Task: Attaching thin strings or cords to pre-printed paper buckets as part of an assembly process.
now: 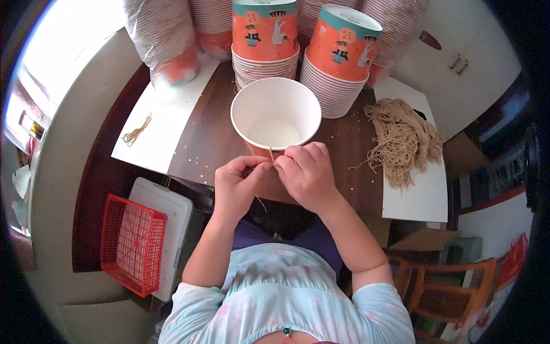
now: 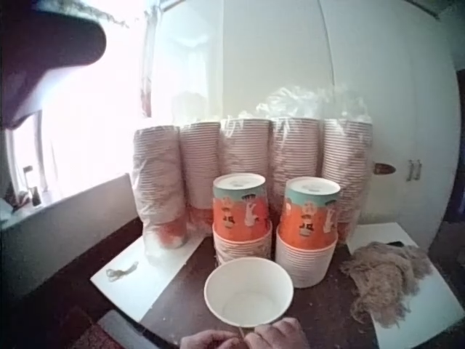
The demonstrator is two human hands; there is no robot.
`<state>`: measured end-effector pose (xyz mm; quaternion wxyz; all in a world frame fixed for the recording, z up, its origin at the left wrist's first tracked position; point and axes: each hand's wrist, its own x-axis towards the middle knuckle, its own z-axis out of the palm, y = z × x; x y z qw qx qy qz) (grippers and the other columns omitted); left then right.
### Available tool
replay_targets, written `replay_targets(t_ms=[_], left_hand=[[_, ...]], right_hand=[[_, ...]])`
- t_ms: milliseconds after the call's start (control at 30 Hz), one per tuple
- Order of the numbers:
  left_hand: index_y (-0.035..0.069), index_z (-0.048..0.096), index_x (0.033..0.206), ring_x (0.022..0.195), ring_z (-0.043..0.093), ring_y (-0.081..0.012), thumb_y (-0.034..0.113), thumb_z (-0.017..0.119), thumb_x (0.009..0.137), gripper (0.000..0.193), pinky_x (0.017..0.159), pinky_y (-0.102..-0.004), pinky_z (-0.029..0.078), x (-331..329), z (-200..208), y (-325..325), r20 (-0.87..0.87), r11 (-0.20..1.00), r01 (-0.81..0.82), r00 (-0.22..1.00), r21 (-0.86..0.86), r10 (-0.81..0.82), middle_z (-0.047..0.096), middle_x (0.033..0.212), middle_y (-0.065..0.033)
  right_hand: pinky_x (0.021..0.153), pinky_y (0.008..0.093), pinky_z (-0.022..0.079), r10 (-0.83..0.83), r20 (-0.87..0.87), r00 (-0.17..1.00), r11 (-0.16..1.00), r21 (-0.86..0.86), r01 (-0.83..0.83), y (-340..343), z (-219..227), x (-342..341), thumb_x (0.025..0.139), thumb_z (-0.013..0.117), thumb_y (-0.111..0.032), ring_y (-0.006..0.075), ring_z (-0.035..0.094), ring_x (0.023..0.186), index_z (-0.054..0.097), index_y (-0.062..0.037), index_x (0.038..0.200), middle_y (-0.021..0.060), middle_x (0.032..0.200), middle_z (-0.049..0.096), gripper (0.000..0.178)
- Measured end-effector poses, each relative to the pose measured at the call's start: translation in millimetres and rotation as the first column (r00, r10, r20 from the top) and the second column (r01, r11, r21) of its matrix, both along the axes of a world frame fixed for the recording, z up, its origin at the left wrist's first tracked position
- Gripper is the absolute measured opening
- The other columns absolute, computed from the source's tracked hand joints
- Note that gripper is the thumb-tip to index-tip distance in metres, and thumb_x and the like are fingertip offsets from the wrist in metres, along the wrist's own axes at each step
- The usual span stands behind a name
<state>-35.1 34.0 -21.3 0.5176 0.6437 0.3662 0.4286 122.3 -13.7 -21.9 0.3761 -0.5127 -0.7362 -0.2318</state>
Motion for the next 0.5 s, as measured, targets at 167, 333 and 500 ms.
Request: replay_targets(t_ms=[167,333,500], left_hand=[[-0.003,0.067,0.092,0.07,0.057,-0.005,0.006,0.067,0.085,0.012,0.063,-0.0182,0.046,-7.6,-1.5,8.4,0.114,0.992,-0.112,0.986,-0.061,0.118,0.066,0.08,-0.0015],[-0.004,0.067,0.092,0.071,0.055,-0.0028,0.007,0.066,0.086,0.013,0.063,-0.0168,0.045,-17.9,3.8,9.2,0.158,0.989,0.028,0.987,-0.143,-0.005,0.064,0.081,0.0],[-0.001,0.067,0.093,0.066,0.054,-0.0037,0.009,0.068,0.085,0.013,0.059,-0.0172,0.042,-12.6,1.9,5.9,0.116,0.99,0.055,0.992,-0.133,-0.04,0.064,0.078,0.0008]], right_hand=[[0.069,0.0362,0.039,-0.14,0.147,0.979,0.989,-0.018,0.144,-3.7,0.1,11.6,0.07,0.061,-0.009,0.0206,0.047,0.072,0.05,-0.0096,0.07,0.0037,0.074,0.044,0.011],[0.072,0.0369,0.038,-0.024,-0.137,0.99,0.999,-0.032,0.02,-12.0,11.9,-0.8,0.069,0.071,-0.009,0.023,0.051,0.077,0.058,-0.0108,0.087,0.0031,0.086,0.053,0.022],[0.072,0.0361,0.038,-0.046,-0.029,0.999,0.999,0.014,0.046,2.0,2.8,-8.4,0.069,0.073,-0.014,0.0194,0.051,0.077,0.064,-0.0113,0.094,0.0008,0.092,0.054,0.026]])
